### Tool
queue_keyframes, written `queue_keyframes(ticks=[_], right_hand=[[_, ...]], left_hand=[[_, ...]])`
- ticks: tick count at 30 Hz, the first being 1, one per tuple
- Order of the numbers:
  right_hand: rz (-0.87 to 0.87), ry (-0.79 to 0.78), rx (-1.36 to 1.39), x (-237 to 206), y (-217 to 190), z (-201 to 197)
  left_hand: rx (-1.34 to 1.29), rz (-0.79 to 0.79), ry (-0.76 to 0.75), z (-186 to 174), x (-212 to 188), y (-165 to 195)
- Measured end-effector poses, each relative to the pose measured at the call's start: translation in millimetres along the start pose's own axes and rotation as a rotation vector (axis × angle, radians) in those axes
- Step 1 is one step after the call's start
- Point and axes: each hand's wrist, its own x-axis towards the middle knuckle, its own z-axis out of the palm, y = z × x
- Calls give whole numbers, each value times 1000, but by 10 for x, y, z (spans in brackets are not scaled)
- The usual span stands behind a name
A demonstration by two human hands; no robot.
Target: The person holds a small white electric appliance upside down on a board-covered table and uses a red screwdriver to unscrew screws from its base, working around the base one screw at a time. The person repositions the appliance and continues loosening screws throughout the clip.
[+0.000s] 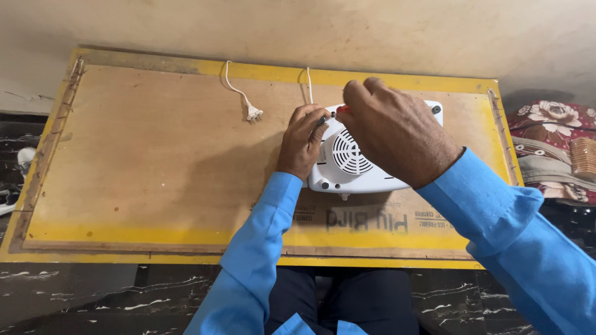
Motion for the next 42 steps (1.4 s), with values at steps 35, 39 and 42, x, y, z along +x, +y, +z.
queue_keyframes(ticks=[35, 39, 42], right_hand=[[-273, 42, 74, -36, 8, -62], [-208, 134, 190, -100, -4, -120], [56, 93, 168, -148, -55, -123]], left_hand=[[-18, 31, -30, 13, 45, 29], [3, 41, -71, 36, 27, 58], [28, 79, -41, 75, 18, 92]])
